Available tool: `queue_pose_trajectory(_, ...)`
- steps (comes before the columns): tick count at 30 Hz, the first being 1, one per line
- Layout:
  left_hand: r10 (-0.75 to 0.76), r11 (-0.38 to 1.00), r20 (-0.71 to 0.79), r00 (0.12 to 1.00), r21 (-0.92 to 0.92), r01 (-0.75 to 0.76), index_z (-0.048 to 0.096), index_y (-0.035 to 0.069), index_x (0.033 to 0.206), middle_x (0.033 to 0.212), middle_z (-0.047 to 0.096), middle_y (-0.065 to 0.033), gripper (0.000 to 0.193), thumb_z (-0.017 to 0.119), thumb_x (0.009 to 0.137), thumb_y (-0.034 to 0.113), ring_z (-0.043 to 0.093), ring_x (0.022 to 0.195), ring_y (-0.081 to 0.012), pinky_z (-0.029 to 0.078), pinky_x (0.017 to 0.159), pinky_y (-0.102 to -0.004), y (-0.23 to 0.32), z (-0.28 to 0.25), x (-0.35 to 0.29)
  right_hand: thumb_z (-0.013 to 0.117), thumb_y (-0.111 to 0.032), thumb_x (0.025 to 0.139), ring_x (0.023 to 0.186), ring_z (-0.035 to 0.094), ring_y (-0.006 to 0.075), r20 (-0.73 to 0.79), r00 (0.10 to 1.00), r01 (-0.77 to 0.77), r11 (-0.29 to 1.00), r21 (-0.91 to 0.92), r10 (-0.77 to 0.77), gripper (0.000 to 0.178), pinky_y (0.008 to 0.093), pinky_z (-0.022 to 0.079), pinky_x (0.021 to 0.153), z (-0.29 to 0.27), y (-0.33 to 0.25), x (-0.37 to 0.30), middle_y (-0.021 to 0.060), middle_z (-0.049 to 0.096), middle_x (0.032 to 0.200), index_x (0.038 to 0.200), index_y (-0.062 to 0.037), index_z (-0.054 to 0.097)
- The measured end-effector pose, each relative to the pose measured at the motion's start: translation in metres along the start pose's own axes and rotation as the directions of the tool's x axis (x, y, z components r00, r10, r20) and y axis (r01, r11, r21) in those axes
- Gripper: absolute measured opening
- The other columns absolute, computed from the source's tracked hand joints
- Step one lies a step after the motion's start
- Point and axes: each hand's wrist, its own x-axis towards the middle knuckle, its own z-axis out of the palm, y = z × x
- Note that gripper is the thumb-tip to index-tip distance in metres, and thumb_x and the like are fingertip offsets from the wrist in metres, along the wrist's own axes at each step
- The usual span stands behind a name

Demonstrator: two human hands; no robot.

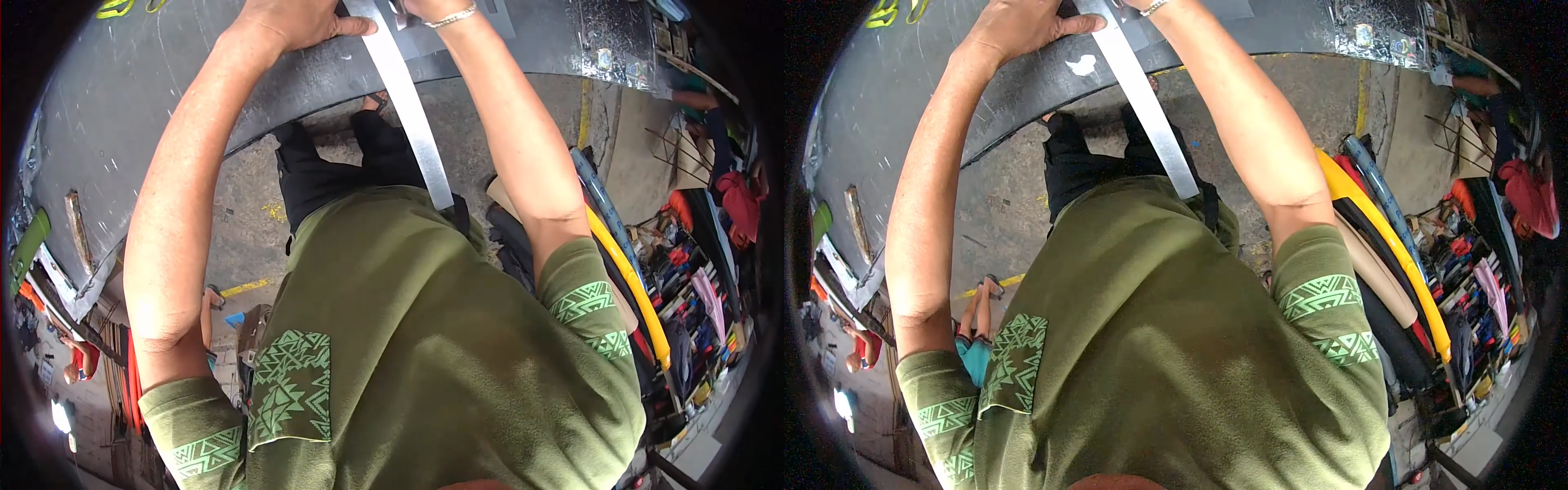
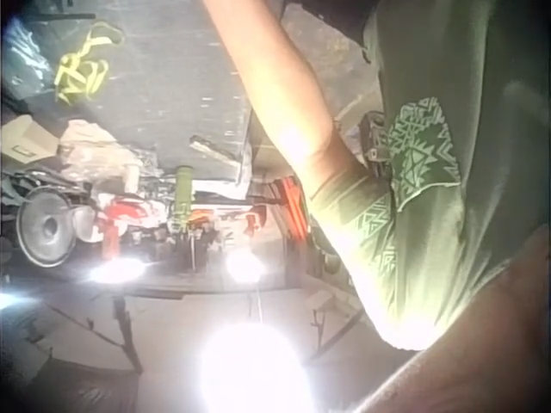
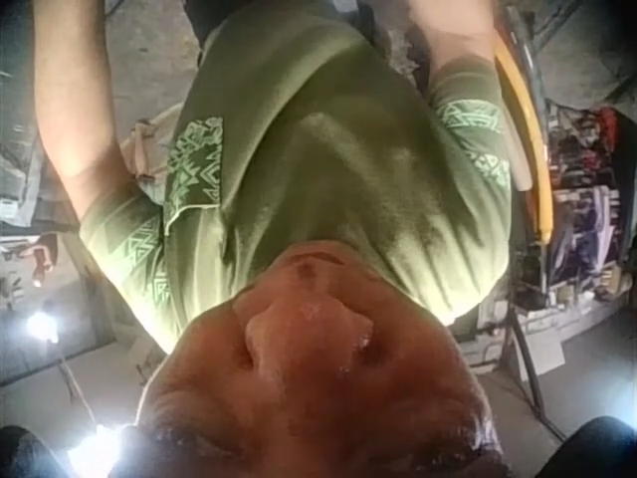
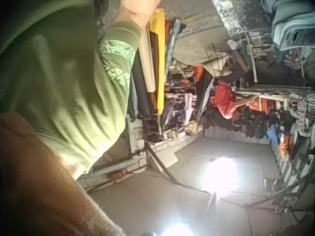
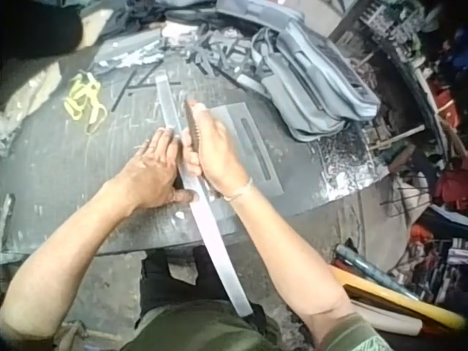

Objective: Cutting a grey sheet of material using a utility knife and a metal ruler.

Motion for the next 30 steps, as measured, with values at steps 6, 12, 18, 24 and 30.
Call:
queue_pose_trajectory(6,-0.027,0.999,0.069,0.997,0.019,0.026,0.027,-0.013,0.154,0.162,0.025,-0.0367,0.118,0.079,0.078,0.061,0.023,0.154,-0.0474,0.026,0.125,-0.0523,0.01,-0.017,0.001,0.038,-0.059,0.108,0.038,0.04,0.0117,0.014,1.0,-0.029,0.997,0.072,0.028,0.06,0.0266,0.033,0.038,-0.013,0.044,0.023,-0.0013,0.044,0.051,0.076,-0.01,0.055)
queue_pose_trajectory(12,-0.058,0.998,0.115,0.992,0.026,0.056,0.027,-0.013,0.155,0.162,0.024,-0.0367,0.118,0.08,0.079,0.06,0.023,0.154,-0.0471,0.025,0.126,-0.0501,-0.043,0.035,0.021,0.037,-0.06,0.107,0.037,0.039,0.0117,0.017,0.999,-0.034,0.994,0.104,0.032,0.061,0.0272,0.032,0.037,-0.01,0.046,0.023,-0.0012,0.044,0.05,0.074,-0.0114,0.054)
queue_pose_trajectory(18,-0.031,0.999,0.13,0.991,0.033,0.027,0.027,-0.014,0.154,0.162,0.024,-0.0366,0.117,0.079,0.079,0.059,0.023,0.154,-0.0475,0.024,0.126,-0.0495,0.021,-0.028,0.004,0.037,-0.061,0.107,0.037,0.038,0.0118,-0.024,0.999,-0.022,0.996,0.085,0.024,0.062,0.0275,0.031,0.037,-0.023,0.052,0.024,-0.0012,0.043,0.05,0.074,-0.0114,0.052)
queue_pose_trajectory(24,0.314,0.464,-0.377,0.872,-0.74,-0.487,0.028,-0.014,0.153,0.162,0.025,-0.0364,0.115,0.08,0.079,0.057,0.023,0.154,-0.0476,0.026,0.126,-0.0501,-0.042,0.032,-0.002,0.037,-0.061,0.107,0.037,0.038,0.0116,-0.01,1.0,-0.015,0.996,0.083,0.016,0.061,0.0273,0.031,0.037,-0.008,0.049,0.022,-0.0011,0.043,0.05,0.074,-0.0113,0.053)
queue_pose_trajectory(30,0.025,0.999,-0.053,0.998,-0.044,-0.028,0.029,-0.014,0.153,0.161,0.027,-0.0365,0.115,0.081,0.079,0.058,0.025,0.153,-0.0478,0.027,0.125,-0.0507,0.007,-0.014,0.004,0.039,-0.06,0.107,0.037,0.038,0.0113,-0.016,0.999,0.033,0.994,0.101,-0.032,0.06,0.0265,0.032,0.037,-0.013,0.049,0.019,-0.0001,0.044,0.051,0.075,-0.011,0.053)
